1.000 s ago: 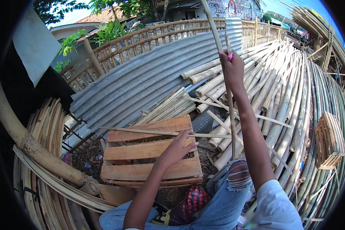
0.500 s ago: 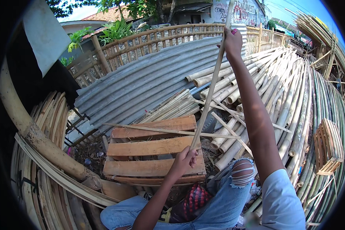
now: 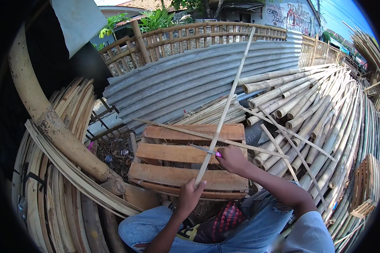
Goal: The person cuts, scrapes, and trims bamboo strips using a knife over a wooden crate, then splits and bends the bamboo strips by hand.
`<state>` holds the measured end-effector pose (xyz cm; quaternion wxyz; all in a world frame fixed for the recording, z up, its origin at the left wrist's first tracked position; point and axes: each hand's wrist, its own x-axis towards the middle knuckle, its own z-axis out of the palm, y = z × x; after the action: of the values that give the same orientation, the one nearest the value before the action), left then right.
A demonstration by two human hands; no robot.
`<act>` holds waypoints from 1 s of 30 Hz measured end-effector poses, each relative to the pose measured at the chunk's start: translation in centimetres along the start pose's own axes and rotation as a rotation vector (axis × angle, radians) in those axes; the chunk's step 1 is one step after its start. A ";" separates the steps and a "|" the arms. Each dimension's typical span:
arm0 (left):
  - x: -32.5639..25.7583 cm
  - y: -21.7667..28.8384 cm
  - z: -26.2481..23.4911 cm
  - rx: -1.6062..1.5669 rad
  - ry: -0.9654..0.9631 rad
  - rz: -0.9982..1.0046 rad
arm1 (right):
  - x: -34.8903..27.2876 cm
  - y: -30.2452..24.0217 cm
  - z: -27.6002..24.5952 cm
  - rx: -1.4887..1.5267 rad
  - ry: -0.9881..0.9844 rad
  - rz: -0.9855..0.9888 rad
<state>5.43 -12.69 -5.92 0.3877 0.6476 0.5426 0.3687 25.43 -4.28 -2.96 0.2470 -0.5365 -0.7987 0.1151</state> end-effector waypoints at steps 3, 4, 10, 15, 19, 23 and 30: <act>-0.6 -0.7 0.4 0.025 0.006 0.020 | -0.1 -0.7 1.7 -0.102 -0.126 -0.045; -0.9 -0.6 0.6 0.018 0.014 0.008 | 1.3 1.1 1.3 -0.159 -0.033 -0.006; -0.5 -1.4 1.4 0.032 0.017 -0.045 | 2.0 1.8 3.6 -0.238 -0.042 0.019; -2.1 -1.8 2.4 0.022 -0.034 -0.051 | 5.4 9.6 -0.4 -0.414 0.187 0.169; -1.4 -2.2 2.5 0.024 -0.028 -0.081 | 3.0 6.1 1.5 -0.388 0.009 0.097; -1.2 -1.5 2.6 0.098 0.037 -0.050 | 3.1 5.4 1.9 -0.410 -0.090 0.045; -2.3 -2.5 3.0 0.098 -0.048 -0.073 | 4.1 8.6 0.0 -0.403 -0.039 0.264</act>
<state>6.72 -15.02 -9.57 0.3815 0.6544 0.5737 0.3116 31.05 2.85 -5.71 0.1023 -0.6722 -0.7332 -0.0052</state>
